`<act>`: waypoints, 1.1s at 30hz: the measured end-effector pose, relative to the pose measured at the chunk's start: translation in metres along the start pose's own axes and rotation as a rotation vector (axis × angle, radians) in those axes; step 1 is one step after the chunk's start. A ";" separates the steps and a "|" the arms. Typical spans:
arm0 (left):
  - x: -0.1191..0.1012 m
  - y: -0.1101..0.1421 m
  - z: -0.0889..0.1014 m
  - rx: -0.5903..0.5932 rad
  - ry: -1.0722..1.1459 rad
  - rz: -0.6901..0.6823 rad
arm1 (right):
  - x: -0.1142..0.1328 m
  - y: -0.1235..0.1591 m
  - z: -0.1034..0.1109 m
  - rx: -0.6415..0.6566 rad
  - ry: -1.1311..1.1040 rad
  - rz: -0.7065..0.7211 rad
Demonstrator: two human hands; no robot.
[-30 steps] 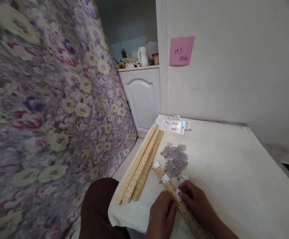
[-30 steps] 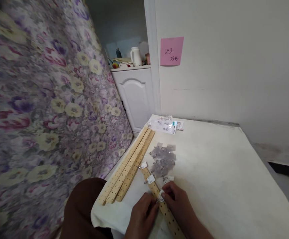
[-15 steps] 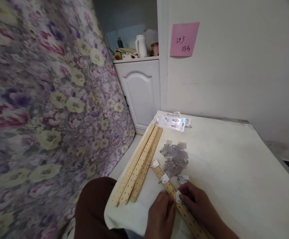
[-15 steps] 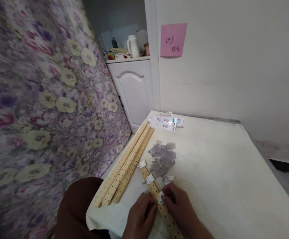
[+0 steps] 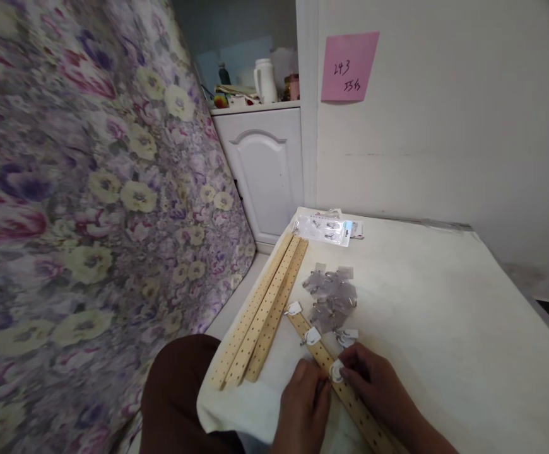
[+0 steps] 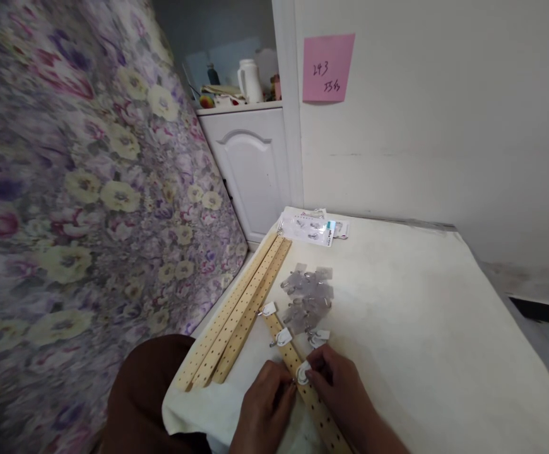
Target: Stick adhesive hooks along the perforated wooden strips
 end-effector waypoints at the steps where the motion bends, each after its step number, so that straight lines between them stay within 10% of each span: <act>1: -0.001 0.000 0.001 -0.002 0.002 -0.008 | 0.000 0.000 0.000 0.001 -0.002 0.003; 33: -0.001 -0.001 0.001 -0.009 0.042 -0.028 | 0.000 0.001 -0.002 0.015 0.033 0.031</act>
Point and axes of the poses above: each hand's wrist, its own y-axis away from the middle knuckle, its own z-axis out of the back of the hand, x = y × z, the point moved 10 cm from there along -y, towards the middle knuckle, and after that the axes turned 9 degrees about z, right-handed, at the moved point
